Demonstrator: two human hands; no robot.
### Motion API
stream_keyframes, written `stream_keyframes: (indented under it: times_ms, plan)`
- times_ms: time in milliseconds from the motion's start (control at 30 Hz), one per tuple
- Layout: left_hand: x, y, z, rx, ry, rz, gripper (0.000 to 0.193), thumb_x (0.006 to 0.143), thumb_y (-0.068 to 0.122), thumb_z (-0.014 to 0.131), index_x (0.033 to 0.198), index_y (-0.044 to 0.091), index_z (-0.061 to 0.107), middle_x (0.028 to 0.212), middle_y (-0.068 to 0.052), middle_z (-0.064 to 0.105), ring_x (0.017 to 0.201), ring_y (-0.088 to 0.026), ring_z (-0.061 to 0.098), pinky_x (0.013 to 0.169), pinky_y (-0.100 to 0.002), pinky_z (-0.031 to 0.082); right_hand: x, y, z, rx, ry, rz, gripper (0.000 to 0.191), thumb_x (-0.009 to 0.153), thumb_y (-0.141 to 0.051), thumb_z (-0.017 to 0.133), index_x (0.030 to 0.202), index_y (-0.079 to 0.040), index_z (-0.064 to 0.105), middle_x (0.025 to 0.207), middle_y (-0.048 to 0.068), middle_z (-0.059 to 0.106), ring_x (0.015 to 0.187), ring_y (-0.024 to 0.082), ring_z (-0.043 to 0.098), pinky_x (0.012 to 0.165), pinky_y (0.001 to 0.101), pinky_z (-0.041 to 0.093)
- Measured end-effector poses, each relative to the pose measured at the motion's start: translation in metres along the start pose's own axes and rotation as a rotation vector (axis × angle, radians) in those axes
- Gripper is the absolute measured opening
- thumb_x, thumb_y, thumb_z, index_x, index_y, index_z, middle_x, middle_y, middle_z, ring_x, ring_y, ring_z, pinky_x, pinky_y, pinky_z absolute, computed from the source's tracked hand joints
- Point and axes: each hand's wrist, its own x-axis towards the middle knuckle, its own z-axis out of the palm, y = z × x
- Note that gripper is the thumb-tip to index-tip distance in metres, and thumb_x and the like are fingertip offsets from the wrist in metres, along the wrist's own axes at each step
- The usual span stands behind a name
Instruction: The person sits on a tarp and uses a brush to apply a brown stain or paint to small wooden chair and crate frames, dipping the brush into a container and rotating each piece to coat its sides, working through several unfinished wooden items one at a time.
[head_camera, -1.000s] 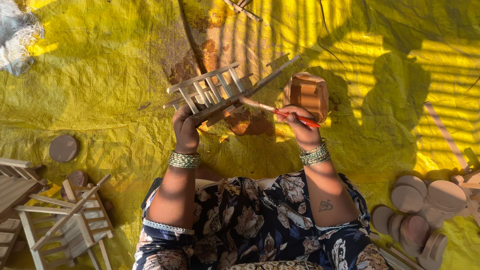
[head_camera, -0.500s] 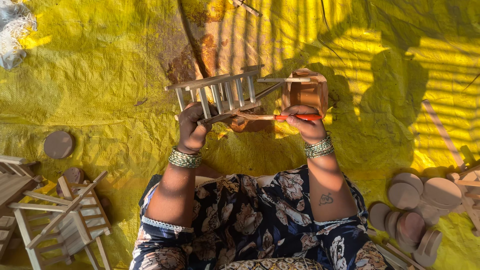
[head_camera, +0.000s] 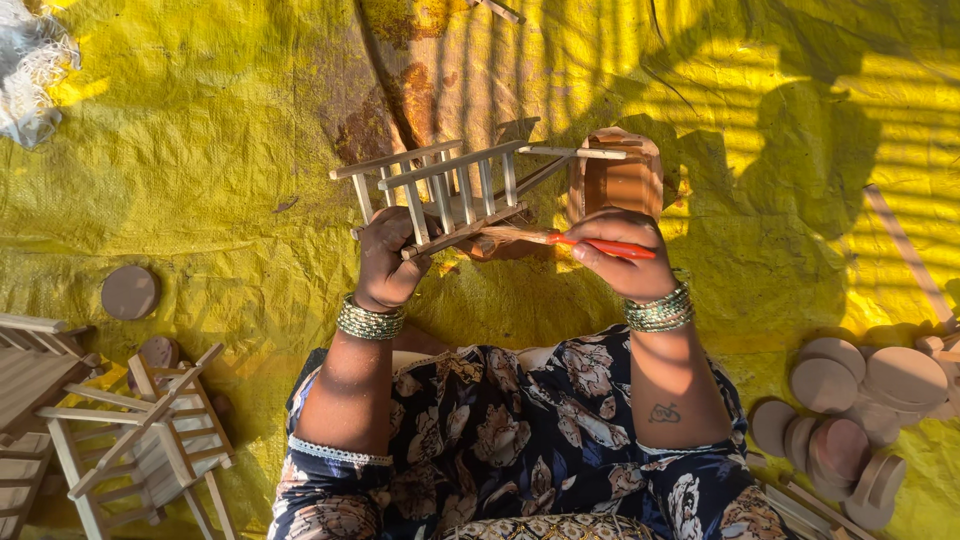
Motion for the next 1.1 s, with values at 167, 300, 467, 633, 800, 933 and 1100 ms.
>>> stream_keyframes:
  times_ms: [167, 300, 467, 633, 800, 933, 1100]
  plan:
    - [0.002, 0.005, 0.000, 0.025, -0.030, 0.024, 0.040, 0.064, 0.027, 0.059, 0.095, 0.005, 0.071, 0.090, -0.012, 0.072, 0.088, -0.037, 0.066, 0.090, -0.045, 0.050, 0.011, -0.032, 0.018, 0.087, -0.032, -0.046, 0.014, 0.090, -0.001, 0.073, 0.104, -0.001, 0.072, 0.098, 0.011, 0.073, 0.088, 0.020, 0.072, 0.081, 0.0308, 0.057]
    - [0.000, 0.002, 0.000, 0.015, -0.014, 0.026, 0.037, 0.070, 0.029, 0.059, 0.096, 0.005, 0.070, 0.093, -0.011, 0.073, 0.090, -0.036, 0.067, 0.092, -0.046, 0.050, 0.016, -0.037, 0.033, 0.032, 0.038, -0.017, 0.013, 0.090, -0.001, 0.074, 0.102, 0.000, 0.073, 0.094, 0.011, 0.072, 0.085, 0.020, 0.070, 0.076, 0.0314, 0.055]
    - [-0.003, -0.005, 0.006, -0.008, 0.127, 0.029, 0.047, 0.090, 0.045, 0.058, 0.102, 0.002, 0.071, 0.093, -0.014, 0.072, 0.090, -0.035, 0.068, 0.087, -0.046, 0.052, 0.016, -0.039, 0.018, -0.215, 0.076, -0.038, 0.011, 0.088, -0.002, 0.075, 0.098, 0.000, 0.074, 0.089, 0.011, 0.072, 0.082, 0.020, 0.069, 0.076, 0.0325, 0.054]
    - [-0.007, -0.007, 0.010, -0.005, 0.171, 0.006, 0.060, 0.097, 0.057, 0.052, 0.103, 0.001, 0.071, 0.092, -0.015, 0.071, 0.090, -0.034, 0.067, 0.085, -0.046, 0.052, 0.015, -0.034, 0.032, 0.043, 0.059, -0.074, 0.010, 0.091, -0.006, 0.071, 0.099, 0.000, 0.073, 0.092, 0.012, 0.073, 0.084, 0.021, 0.069, 0.079, 0.0321, 0.055]
    - [-0.007, -0.006, 0.009, 0.089, 0.212, 0.049, 0.057, 0.098, 0.055, 0.050, 0.101, 0.004, 0.072, 0.094, -0.014, 0.071, 0.093, -0.037, 0.066, 0.090, -0.048, 0.050, 0.016, -0.021, 0.026, -0.041, 0.121, -0.028, 0.012, 0.092, -0.007, 0.070, 0.100, 0.002, 0.073, 0.092, 0.012, 0.072, 0.083, 0.021, 0.069, 0.078, 0.0329, 0.054]
    - [-0.005, -0.005, 0.007, 0.056, 0.220, 0.170, 0.049, 0.102, 0.048, 0.051, 0.106, 0.002, 0.068, 0.105, -0.016, 0.072, 0.099, -0.039, 0.067, 0.092, -0.049, 0.051, 0.011, -0.009, 0.015, 0.131, 0.191, -0.087, 0.016, 0.092, -0.013, 0.070, 0.099, 0.001, 0.073, 0.094, 0.010, 0.072, 0.085, 0.020, 0.068, 0.080, 0.0319, 0.053]
    - [-0.003, 0.003, 0.010, 0.119, 0.225, 0.270, 0.039, 0.101, 0.039, 0.052, 0.103, 0.002, 0.064, 0.103, -0.015, 0.072, 0.095, -0.037, 0.065, 0.089, -0.051, 0.048, 0.007, 0.007, 0.019, 0.062, 0.081, -0.032, 0.020, 0.095, -0.016, 0.071, 0.099, 0.004, 0.073, 0.095, 0.014, 0.072, 0.090, 0.025, 0.069, 0.085, 0.0357, 0.054]
